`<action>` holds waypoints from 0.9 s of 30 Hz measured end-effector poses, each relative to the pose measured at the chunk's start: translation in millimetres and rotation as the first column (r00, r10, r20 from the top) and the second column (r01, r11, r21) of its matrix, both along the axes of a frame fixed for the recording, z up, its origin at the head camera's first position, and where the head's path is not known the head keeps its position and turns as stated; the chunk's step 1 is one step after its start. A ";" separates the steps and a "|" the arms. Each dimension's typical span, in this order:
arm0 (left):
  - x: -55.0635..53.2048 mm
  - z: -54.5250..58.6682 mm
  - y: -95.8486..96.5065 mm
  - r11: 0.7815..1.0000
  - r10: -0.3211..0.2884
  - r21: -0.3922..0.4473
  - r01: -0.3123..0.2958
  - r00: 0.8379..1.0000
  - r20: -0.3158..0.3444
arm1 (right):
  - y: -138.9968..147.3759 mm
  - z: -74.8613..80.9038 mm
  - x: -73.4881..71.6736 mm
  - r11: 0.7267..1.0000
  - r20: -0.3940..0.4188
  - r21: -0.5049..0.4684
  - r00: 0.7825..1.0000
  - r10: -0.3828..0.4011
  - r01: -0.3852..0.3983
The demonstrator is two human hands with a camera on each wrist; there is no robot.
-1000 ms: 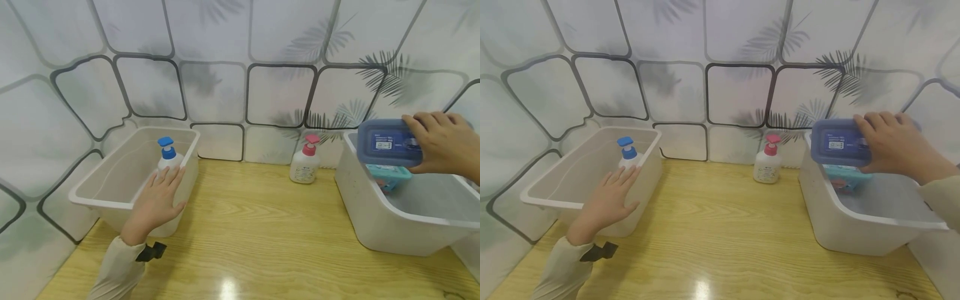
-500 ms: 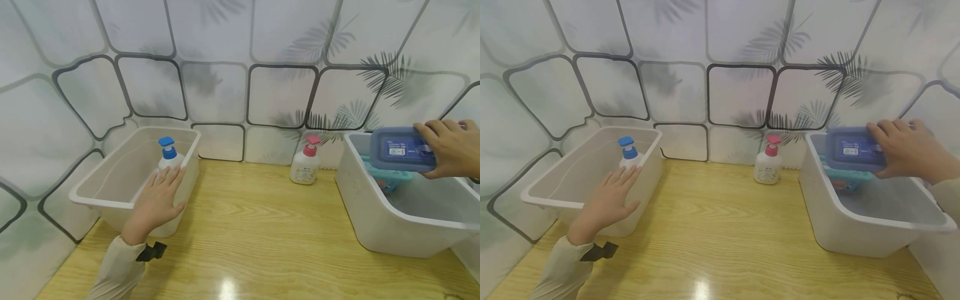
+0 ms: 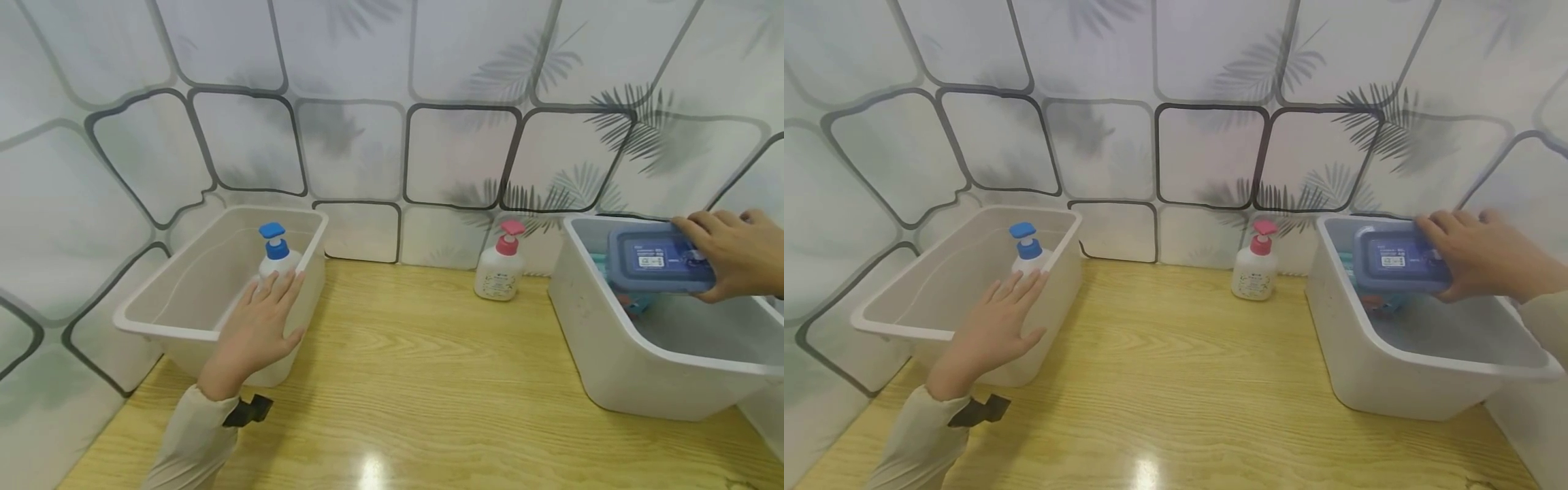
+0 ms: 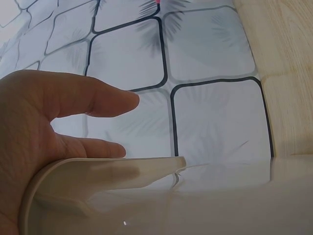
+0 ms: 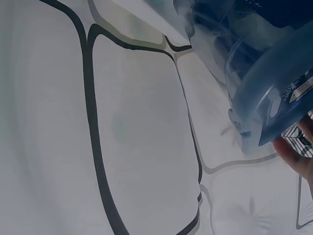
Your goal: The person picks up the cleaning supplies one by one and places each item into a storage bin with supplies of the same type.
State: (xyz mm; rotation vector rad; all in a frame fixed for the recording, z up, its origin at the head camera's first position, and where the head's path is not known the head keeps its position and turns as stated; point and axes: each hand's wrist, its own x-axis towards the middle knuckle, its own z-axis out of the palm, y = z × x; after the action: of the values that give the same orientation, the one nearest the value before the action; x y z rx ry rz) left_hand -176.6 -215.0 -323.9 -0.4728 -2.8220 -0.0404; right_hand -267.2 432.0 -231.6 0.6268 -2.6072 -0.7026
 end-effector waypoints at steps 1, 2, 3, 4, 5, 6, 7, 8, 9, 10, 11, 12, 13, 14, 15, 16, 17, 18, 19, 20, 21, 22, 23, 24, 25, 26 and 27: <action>-0.1 -0.1 0.2 1.000 -0.001 0.002 0.001 1.000 0.004 | 0.7 -1.0 -0.8 1.000 0.016 0.000 1.000 0.006 -0.006; -0.2 -0.3 0.2 1.000 -0.001 0.004 0.001 1.000 0.006 | 1.1 -1.8 -1.6 1.000 0.030 0.001 1.000 0.011 -0.011; -0.3 -0.5 0.2 1.000 0.000 0.004 0.000 1.000 0.011 | 1.4 -2.8 -2.3 1.000 0.044 0.001 0.999 0.014 -0.014; -0.3 -0.7 0.2 1.000 -0.001 0.003 0.001 1.000 0.012 | 1.4 -3.7 -2.9 1.000 0.057 0.001 0.998 0.013 -0.013; -0.1 -0.6 0.3 1.000 -0.001 0.004 0.001 1.000 0.013 | 1.4 -4.7 -3.5 1.000 0.069 0.002 0.998 0.013 -0.013; -0.2 -0.7 0.2 1.000 -0.001 0.002 0.001 1.000 0.012 | 1.6 -5.9 -4.1 1.000 0.080 0.008 0.997 0.009 -0.010; -0.2 -0.8 0.1 1.000 -0.002 0.001 0.002 1.000 0.009 | 1.6 -7.2 -4.4 1.000 0.086 0.008 0.996 0.010 -0.011; -0.1 -0.7 0.1 1.000 -0.003 0.000 0.003 1.000 0.006 | 1.6 -8.5 -4.7 1.000 0.089 0.008 0.996 0.011 -0.011; -0.1 -0.6 0.1 1.000 -0.003 -0.001 0.003 1.000 0.006 | 1.8 -9.7 -5.1 1.000 0.092 0.007 0.996 0.011 -0.012; 0.0 -0.5 0.1 1.000 -0.003 -0.002 0.003 1.000 0.001 | 2.0 -10.9 -5.6 1.000 0.093 0.007 0.996 0.012 -0.013; 0.0 -0.2 0.0 1.000 -0.002 -0.002 0.002 1.000 0.004 | 2.2 -12.2 -6.0 1.000 0.093 0.006 0.996 0.013 -0.014; -0.2 -0.1 -0.2 1.000 -0.001 -0.004 0.001 1.000 0.003 | 2.6 -13.5 -6.5 1.000 0.095 0.005 0.995 0.012 -0.012; -0.2 0.0 0.0 1.000 -0.001 -0.004 0.001 1.000 0.002 | 3.2 -14.9 -7.2 1.000 0.100 0.002 0.995 0.009 -0.010; -0.1 0.2 0.1 1.000 -0.001 -0.006 0.001 1.000 0.001 | 4.0 -16.2 -8.1 1.000 0.108 0.006 0.994 0.002 -0.003; -0.1 0.5 0.1 1.000 0.000 -0.008 0.000 1.000 0.000 | 4.8 -17.5 -9.1 1.000 0.119 0.012 0.993 -0.008 0.007; 0.0 0.6 0.1 1.000 0.001 -0.010 -0.001 1.000 -0.003 | 5.4 -18.9 -10.0 1.000 0.129 0.016 0.991 -0.016 0.014; 0.1 0.9 0.1 1.000 0.002 -0.012 -0.003 1.000 -0.003 | 5.9 -20.3 -10.9 1.000 0.138 0.023 0.990 -0.021 0.018; 0.3 1.2 0.1 1.000 0.003 -0.013 -0.003 1.000 -0.006 | 6.6 -21.7 -11.8 0.999 0.147 0.028 0.989 -0.028 0.024; 0.6 1.4 0.1 1.000 0.003 -0.014 -0.003 1.000 -0.008 | 7.3 -23.1 -12.6 0.999 0.155 0.034 0.987 -0.034 0.029; 0.7 1.5 0.1 1.000 0.004 -0.014 -0.004 1.000 -0.009 | 7.9 -24.5 -13.3 0.999 0.162 0.039 0.986 -0.042 0.036; 0.9 1.7 0.3 1.000 0.004 -0.013 -0.004 1.000 -0.008 | 8.3 -25.8 -13.6 0.998 0.166 0.042 0.985 -0.048 0.041; 1.0 1.7 0.3 1.000 0.005 -0.011 -0.005 1.000 -0.008 | 8.8 -27.1 -14.0 0.998 0.167 0.044 0.985 -0.051 0.045; 1.2 1.7 0.5 1.000 0.004 -0.010 -0.004 1.000 -0.008 | 9.3 -28.2 -14.1 0.998 0.168 0.045 0.984 -0.053 0.046; 1.3 1.7 0.7 1.000 0.004 -0.008 -0.004 1.000 -0.009 | 9.9 -29.1 -14.2 0.998 0.168 0.044 0.984 -0.055 0.049; 1.3 1.5 0.8 1.000 0.004 -0.006 -0.004 1.000 -0.009 | 10.3 -29.8 -14.1 0.998 0.168 0.045 0.984 -0.057 0.051; 1.3 1.4 0.9 1.000 0.003 -0.005 -0.004 1.000 -0.010 | 10.9 -30.4 -13.9 0.998 0.168 0.044 0.984 -0.057 0.050; 1.4 1.4 1.1 1.000 0.003 -0.003 -0.003 1.000 -0.010 | 11.3 -30.7 -13.7 0.998 0.168 0.044 0.984 -0.054 0.047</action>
State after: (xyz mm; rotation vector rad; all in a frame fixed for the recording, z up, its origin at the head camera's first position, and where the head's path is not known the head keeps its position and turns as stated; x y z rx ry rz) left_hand -175.2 -213.9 -322.5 -0.4675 -2.8133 -0.0328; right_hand -280.9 443.4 -262.4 0.6606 -2.7801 -0.7485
